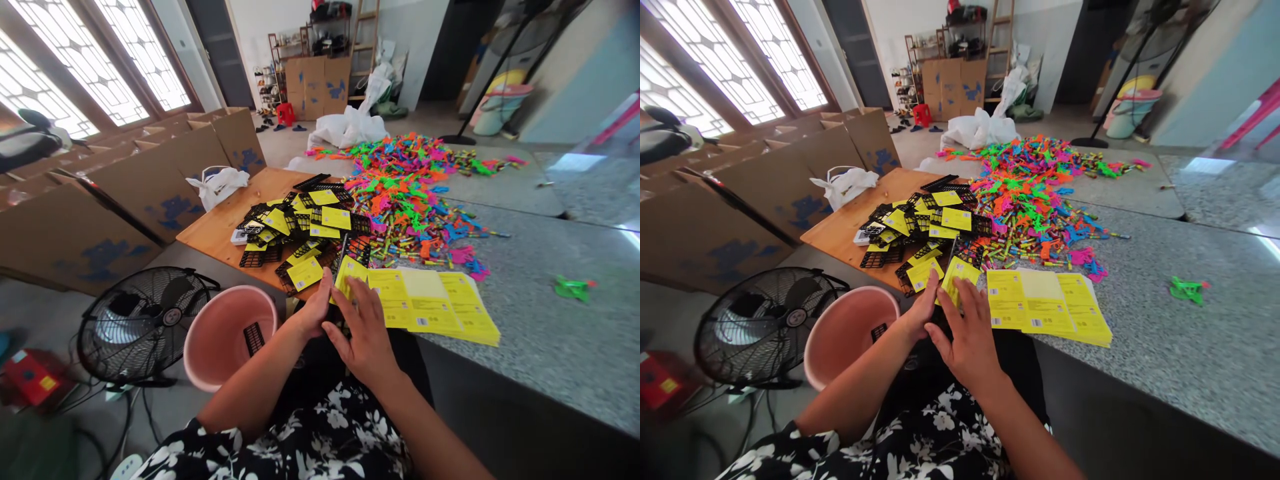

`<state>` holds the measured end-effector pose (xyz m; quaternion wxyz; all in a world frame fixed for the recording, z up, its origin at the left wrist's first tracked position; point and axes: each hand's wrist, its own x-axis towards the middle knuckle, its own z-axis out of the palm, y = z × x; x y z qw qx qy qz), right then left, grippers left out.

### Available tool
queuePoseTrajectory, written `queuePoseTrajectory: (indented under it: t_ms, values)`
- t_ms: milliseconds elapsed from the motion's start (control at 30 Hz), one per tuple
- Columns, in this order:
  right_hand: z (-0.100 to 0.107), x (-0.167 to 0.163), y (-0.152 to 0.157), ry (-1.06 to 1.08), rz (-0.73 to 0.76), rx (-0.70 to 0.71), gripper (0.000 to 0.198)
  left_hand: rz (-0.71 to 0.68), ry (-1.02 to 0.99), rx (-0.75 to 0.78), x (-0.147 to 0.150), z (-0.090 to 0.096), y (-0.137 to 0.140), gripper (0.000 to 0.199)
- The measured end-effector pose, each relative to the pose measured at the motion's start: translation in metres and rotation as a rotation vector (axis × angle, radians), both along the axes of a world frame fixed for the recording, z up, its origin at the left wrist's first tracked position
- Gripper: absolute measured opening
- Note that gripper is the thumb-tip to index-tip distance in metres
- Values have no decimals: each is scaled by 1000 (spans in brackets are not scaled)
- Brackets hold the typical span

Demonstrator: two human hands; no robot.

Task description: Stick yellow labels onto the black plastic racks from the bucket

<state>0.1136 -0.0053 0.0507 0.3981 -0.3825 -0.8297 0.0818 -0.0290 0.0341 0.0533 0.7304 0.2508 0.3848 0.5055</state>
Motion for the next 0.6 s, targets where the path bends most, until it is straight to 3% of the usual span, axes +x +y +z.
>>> queuePoseTrajectory:
  t_ms: [167, 267, 333, 433, 533, 600]
  values:
    - [-3, 8, -7, 24, 164, 99, 46, -143, -154, -68, -3, 3, -1, 84]
    - [0, 14, 8, 117, 14, 78, 43, -235, -243, -74, -6, 3, -5, 74]
    - [1, 19, 24, 234, -147, -18, 48, -337, -271, -75, -7, 1, -7, 77]
    - [-2, 29, 50, 517, -208, -367, 68, -490, -312, -54, -9, -4, -6, 84]
    - [-6, 37, 64, 794, -26, -863, 63, -557, -341, -6, -8, -8, -4, 83]
    - [-7, 40, 66, 938, 79, -1074, 57, -591, -354, 11, -8, -9, -3, 84]
